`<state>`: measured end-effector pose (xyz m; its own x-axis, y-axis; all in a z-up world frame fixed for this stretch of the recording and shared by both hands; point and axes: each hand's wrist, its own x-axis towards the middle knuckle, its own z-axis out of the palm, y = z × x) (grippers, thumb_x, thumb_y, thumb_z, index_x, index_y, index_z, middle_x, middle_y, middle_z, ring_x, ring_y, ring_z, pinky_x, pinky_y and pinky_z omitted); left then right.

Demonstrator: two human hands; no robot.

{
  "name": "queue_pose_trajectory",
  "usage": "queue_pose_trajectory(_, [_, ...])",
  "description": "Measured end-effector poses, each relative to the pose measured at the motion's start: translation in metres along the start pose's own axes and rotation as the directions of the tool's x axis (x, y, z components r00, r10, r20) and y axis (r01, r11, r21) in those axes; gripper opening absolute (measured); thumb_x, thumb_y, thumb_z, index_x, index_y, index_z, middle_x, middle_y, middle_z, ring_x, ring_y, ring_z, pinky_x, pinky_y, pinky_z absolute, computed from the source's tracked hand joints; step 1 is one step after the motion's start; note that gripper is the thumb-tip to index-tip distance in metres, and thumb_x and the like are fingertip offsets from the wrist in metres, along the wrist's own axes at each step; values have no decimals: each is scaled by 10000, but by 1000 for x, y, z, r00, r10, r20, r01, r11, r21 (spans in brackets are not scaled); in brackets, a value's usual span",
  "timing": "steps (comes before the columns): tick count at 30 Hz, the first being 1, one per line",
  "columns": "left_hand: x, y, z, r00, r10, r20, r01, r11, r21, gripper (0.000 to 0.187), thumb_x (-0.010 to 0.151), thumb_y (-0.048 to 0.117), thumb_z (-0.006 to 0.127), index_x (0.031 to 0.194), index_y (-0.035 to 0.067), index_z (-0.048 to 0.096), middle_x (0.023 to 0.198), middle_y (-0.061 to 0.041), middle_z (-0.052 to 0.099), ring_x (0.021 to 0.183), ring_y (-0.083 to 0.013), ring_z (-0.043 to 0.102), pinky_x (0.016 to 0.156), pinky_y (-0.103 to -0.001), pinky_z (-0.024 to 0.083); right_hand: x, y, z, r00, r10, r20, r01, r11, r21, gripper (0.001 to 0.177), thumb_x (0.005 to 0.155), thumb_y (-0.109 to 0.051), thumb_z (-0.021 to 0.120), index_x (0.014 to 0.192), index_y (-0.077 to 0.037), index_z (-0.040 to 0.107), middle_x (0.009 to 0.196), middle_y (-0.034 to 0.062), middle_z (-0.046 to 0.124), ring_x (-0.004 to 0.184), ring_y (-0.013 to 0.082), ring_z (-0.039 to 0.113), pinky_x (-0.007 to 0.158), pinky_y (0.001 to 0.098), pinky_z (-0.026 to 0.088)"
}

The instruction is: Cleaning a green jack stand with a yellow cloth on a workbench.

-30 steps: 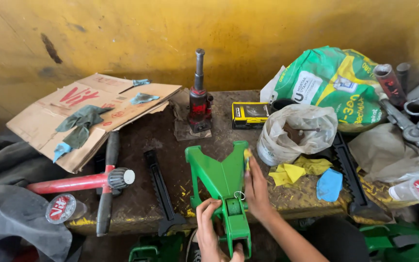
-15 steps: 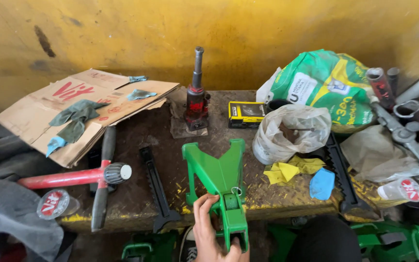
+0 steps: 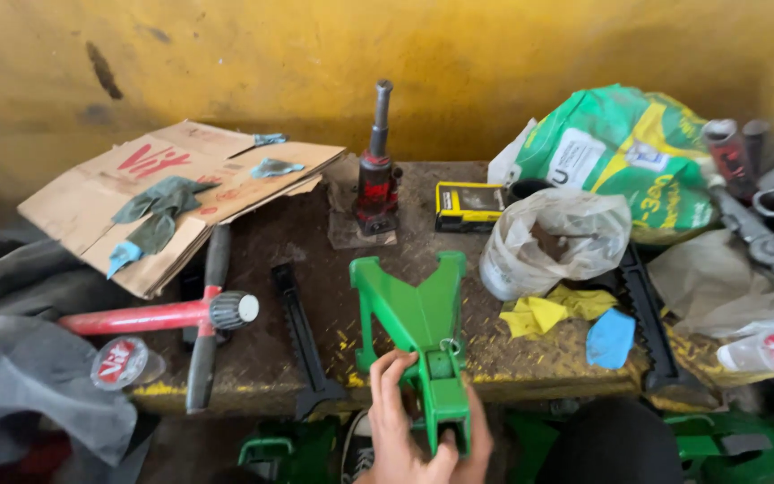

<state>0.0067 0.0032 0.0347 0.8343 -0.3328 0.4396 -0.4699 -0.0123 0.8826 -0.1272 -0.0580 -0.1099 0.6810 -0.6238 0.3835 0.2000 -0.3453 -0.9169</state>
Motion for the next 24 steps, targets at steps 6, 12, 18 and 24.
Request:
queue_pose_trajectory(6, [17, 11, -8, 997, 20, 81, -16, 999, -49, 869, 640, 144, 709, 1427, -30, 385, 1349, -253, 463, 1039, -384, 715, 872, -442, 590, 101, -4, 0, 1000, -28, 0, 28, 999, 34, 583, 762, -4, 655, 1331, 75, 555, 1387, 213, 590, 1299, 295, 590, 1095, 401, 451])
queue_pose_trajectory(12, [45, 10, -4, 997, 78, 26, -78, 997, 20, 812, 700, 126, 709, 1424, -70, 398, 1311, -232, 500, 1080, -379, 654, 877, -438, 572, 93, 29, 2, 1000, -8, 17, 7, 998, 55, 502, 809, 81, 631, 1307, 66, 570, 1413, 202, 556, 1333, 279, 558, 1124, 384, 423])
queue_pose_trajectory(18, [78, -7, 15, 973, -230, -33, 229, 973, -16, 748, 711, 158, 692, 1416, 7, 494, 1206, -147, 546, 962, -273, 625, 792, -400, 544, 99, 15, 0, 989, 97, 114, -99, 995, 13, 560, 756, 161, 613, 1303, 52, 559, 1430, 167, 536, 1342, 262, 552, 1087, 361, 454])
queue_pose_trajectory(24, [105, -21, 26, 964, -221, -146, 226, 974, 21, 658, 765, 205, 709, 1374, 31, 531, 1226, -141, 565, 1086, -265, 632, 936, -388, 529, 115, -14, -6, 951, 221, 218, -210, 975, -74, 568, 762, 163, 601, 1312, 28, 558, 1417, 132, 558, 1337, 252, 575, 1063, 340, 504])
